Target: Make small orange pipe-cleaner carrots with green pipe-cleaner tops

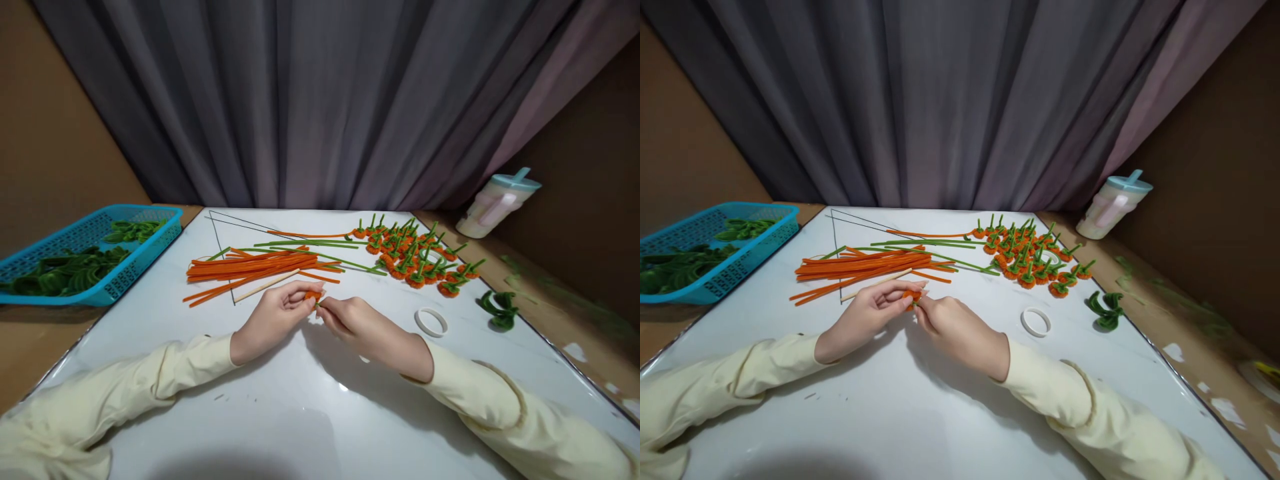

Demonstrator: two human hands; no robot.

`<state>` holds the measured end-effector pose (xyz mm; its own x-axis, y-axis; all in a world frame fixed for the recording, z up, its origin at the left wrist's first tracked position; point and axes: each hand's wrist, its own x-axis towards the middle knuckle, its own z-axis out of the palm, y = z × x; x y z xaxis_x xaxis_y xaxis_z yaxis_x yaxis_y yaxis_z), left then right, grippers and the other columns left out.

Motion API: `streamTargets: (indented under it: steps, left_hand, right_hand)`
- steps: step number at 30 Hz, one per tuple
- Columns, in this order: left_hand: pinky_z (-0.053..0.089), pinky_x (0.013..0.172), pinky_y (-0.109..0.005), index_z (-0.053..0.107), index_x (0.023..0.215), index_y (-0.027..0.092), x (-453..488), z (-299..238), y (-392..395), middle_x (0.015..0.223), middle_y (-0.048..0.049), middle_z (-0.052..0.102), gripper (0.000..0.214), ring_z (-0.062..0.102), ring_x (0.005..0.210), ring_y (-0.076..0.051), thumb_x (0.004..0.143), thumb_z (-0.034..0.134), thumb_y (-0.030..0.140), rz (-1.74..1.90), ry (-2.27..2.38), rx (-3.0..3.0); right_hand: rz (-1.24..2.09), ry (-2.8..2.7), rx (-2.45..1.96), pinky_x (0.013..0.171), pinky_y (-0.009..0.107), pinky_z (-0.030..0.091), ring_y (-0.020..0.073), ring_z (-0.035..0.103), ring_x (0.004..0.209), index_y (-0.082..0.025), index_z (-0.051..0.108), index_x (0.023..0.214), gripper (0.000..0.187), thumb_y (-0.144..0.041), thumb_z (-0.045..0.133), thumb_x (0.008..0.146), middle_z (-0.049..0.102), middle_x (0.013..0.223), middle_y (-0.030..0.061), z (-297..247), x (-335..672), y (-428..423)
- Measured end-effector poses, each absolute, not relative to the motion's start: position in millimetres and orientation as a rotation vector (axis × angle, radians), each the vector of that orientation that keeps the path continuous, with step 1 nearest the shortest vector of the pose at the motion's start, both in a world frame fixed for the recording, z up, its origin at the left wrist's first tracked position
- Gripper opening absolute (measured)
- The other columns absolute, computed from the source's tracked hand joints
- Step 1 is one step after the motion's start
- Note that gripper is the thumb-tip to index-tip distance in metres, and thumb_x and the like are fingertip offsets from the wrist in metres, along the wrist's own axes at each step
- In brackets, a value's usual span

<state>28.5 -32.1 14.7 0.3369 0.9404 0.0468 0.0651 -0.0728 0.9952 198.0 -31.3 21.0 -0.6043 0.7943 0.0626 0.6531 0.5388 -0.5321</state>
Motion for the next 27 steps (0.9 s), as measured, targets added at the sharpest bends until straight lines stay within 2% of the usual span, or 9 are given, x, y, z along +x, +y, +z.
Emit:
streamTargets:
  steps: [7,13,19,24,27]
  left_hand:
    - [0.050,0.083,-0.030,0.058,0.104,0.011,27.4,14.9,-34.0,0.115,-0.0131,0.062,0.031,0.059,0.105,-0.022,0.079,0.055,0.028,0.963,0.997,1.482]
    - [0.050,0.084,-0.030,0.057,0.107,0.011,27.2,11.8,-36.9,0.114,-0.0134,0.062,0.032,0.057,0.109,-0.024,0.079,0.054,0.026,0.962,0.971,1.519]
    - [0.050,0.084,-0.029,0.058,0.107,0.012,27.4,10.1,-40.7,0.111,-0.0121,0.064,0.030,0.056,0.109,-0.023,0.081,0.052,0.024,0.958,0.933,1.572]
    - [0.050,0.083,-0.026,0.056,0.112,0.011,29.0,7.8,-43.3,0.109,-0.0114,0.065,0.032,0.063,0.097,-0.019,0.082,0.050,0.022,0.935,0.935,1.586]
    - [0.050,0.084,-0.027,0.056,0.112,0.012,29.1,5.7,-42.9,0.110,-0.0111,0.064,0.032,0.062,0.098,-0.019,0.082,0.050,0.022,0.931,0.936,1.582]
  right_hand:
    - [0.624,-2.498,-1.276,0.048,0.021,0.019,0.0068,0.027,0.044,-0.016,0.047,0.069,0.020,-0.017,0.040,0.088,0.033,0.051,-0.0060,28.5,197.4,-35.4]
    - [0.615,-2.495,-1.222,0.047,0.021,0.019,0.0065,0.026,0.043,-0.015,0.048,0.069,0.020,-0.015,0.040,0.088,0.033,0.050,-0.0063,26.1,198.6,-35.3]
    - [0.614,-2.476,-1.189,0.048,0.021,0.021,0.0073,0.028,0.045,-0.014,0.052,0.079,0.015,-0.014,0.039,0.088,0.040,0.054,-0.0044,22.2,197.8,-35.0]
    - [0.564,-2.482,-1.291,0.048,0.021,0.022,0.0077,0.028,0.044,-0.011,0.055,0.081,0.017,-0.015,0.039,0.088,0.045,0.055,-0.0018,17.3,191.4,-38.7]
    - [0.643,-2.436,-1.339,0.047,0.021,0.023,0.0077,0.032,0.043,-0.012,0.054,0.077,0.019,-0.015,0.038,0.088,0.048,0.054,-0.0011,21.5,188.1,-38.3]
